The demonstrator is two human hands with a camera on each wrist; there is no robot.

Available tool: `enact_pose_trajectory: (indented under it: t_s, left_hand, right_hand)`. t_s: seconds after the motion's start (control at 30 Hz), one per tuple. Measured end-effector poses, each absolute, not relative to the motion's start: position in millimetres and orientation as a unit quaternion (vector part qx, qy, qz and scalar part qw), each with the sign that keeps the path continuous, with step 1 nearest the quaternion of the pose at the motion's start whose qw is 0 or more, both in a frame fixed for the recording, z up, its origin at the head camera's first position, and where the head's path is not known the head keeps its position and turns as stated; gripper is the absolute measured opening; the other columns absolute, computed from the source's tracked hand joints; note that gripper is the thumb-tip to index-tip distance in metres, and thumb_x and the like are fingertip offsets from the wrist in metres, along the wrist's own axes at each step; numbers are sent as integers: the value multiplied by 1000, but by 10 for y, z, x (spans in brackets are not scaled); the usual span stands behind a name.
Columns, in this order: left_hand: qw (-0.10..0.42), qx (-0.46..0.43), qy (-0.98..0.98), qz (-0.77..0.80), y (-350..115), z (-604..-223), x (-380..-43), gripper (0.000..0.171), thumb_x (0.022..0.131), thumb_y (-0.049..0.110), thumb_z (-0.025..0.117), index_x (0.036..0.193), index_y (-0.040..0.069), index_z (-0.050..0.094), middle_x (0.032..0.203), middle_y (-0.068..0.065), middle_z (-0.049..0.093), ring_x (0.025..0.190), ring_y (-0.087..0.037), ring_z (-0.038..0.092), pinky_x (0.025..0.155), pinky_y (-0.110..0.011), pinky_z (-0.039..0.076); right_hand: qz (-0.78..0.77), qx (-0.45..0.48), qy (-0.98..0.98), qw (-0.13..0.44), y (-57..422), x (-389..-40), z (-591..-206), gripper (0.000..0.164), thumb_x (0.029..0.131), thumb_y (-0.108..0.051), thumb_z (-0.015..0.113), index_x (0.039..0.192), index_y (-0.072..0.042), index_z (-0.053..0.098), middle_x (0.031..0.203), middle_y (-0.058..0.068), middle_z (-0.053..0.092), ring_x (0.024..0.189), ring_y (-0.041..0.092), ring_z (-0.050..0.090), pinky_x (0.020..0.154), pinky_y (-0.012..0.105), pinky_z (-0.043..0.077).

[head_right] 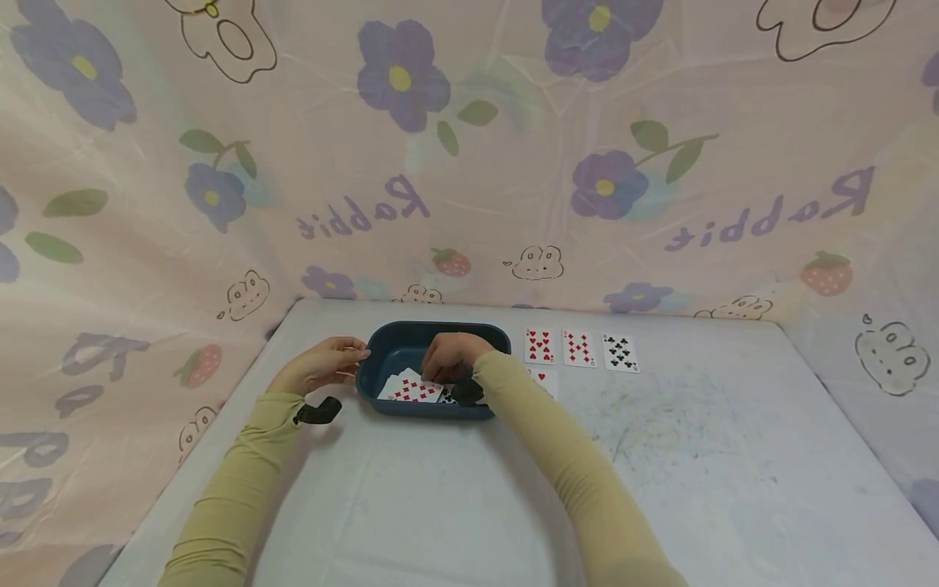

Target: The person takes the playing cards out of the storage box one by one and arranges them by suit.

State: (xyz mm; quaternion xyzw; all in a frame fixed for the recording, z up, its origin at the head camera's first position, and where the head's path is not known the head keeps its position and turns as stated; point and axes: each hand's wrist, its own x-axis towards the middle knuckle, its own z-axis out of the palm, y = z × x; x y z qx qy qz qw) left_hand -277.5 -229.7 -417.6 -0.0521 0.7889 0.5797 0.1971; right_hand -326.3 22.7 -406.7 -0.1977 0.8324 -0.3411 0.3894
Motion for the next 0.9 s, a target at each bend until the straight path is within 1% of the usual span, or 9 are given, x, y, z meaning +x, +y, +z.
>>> enact_pose_trajectory:
  t_s: [0.1, 0.2, 0.33, 0.43, 0.57, 0.7, 0.9]
  left_hand:
    - [199, -48, 787, 581, -2297, -4177, -2779, 23, 99, 16, 54, 113, -2, 50, 93, -9, 55, 76, -16, 59, 68, -29, 53]
    - [201, -50, 785, 584, -2296, -4177, -2782, 23, 99, 15, 54, 112, -2, 50, 92, -9, 55, 75, -16, 59, 67, -29, 53]
    - [200, -58, 786, 582, -2294, -4178, -2784, 22, 99, 15, 55, 112, -2, 51, 92, -9, 54, 75, -17, 58, 66, -29, 53]
    - [199, -60, 787, 581, -2296, -4184, -2789, 23, 99, 16, 55, 112, -2, 51, 94, -10, 54, 76, -17, 59, 66, -29, 53]
    - [198, -58, 788, 580, -2298, -4191, -2791, 25, 99, 16, 55, 114, -3, 49, 95, -10, 54, 77, -17, 59, 67, -29, 53]
    - [197, -63, 790, 578, -2293, -4191, -2786, 26, 99, 16, 55, 115, -2, 49, 95, -10, 55, 77, -17, 59, 67, -29, 53]
    - [196, -63, 792, 574, -2291, -4185, -2789, 26, 98, 17, 56, 116, -1, 50, 95, -10, 55, 78, -18, 59, 67, -29, 53]
  right_hand:
    - [-326, -211, 838, 384, 238, -3260, -4072, 23, 87, -13, 70, 110, -6, 68, 94, 5, 68, 84, 17, 61, 75, 34, 51]
    - [-322, -215, 841, 377, 245, -3252, -4073, 17, 86, -11, 71, 103, -8, 68, 94, 4, 66, 83, 17, 59, 72, 32, 49]
    - [-326, -209, 844, 371, 255, -3240, -4067, 11, 86, -8, 70, 97, -8, 68, 90, 6, 65, 75, 17, 55, 66, 30, 47]
    - [-324, -206, 849, 363, 272, -3237, -4056, 10, 86, -5, 69, 97, -7, 69, 88, 6, 64, 70, 17, 53, 63, 29, 46]
    - [-319, -197, 862, 340, 311, -3247, -4042, 13, 87, -4, 67, 100, -5, 70, 89, 5, 65, 70, 15, 56, 65, 28, 50]
    - [-323, -174, 878, 306, 363, -3273, -4021, 14, 88, -4, 66, 102, -3, 69, 89, 7, 66, 72, 15, 60, 68, 29, 53]
    - [-320, -136, 902, 257, 459, -3290, -3979, 8, 89, -4, 64, 95, -1, 66, 87, 10, 63, 72, 20, 64, 66, 30, 54]
